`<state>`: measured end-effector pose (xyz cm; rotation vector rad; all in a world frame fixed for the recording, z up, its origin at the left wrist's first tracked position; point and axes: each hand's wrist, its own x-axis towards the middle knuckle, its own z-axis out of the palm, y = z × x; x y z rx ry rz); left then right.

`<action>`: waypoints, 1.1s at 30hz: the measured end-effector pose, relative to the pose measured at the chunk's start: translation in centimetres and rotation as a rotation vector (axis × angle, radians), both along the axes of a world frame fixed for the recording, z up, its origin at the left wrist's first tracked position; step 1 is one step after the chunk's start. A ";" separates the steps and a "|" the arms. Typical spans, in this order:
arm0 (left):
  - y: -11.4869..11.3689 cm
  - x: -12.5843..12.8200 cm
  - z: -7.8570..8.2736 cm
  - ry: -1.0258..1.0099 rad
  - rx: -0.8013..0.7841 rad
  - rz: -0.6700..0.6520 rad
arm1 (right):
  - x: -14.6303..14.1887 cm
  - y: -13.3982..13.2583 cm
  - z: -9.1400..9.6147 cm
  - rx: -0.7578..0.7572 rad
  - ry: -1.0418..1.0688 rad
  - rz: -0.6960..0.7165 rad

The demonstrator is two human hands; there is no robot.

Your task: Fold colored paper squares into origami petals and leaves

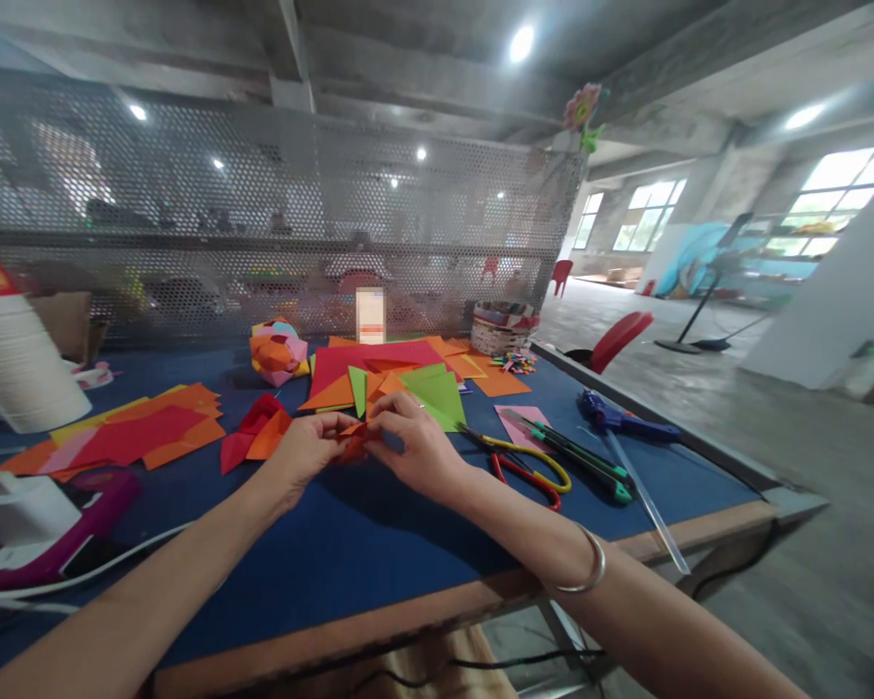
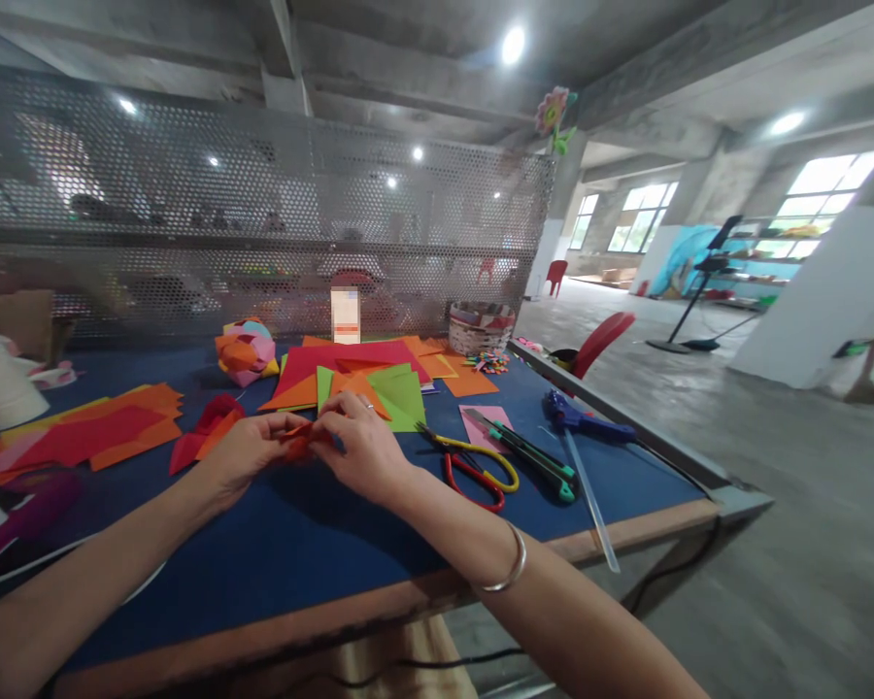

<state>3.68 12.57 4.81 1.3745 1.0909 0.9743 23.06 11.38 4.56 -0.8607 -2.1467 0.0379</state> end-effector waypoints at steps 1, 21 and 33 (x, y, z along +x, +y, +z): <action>0.0 0.0 0.0 0.009 -0.012 -0.013 | 0.0 0.0 0.0 0.002 -0.006 -0.012; 0.2 0.5 -0.4 0.125 0.090 -0.074 | -0.4 -0.1 0.4 -0.284 -0.007 -0.224; 0.5 0.4 -1.1 0.236 0.194 -0.057 | -0.8 -0.5 0.4 -0.452 -0.136 -0.191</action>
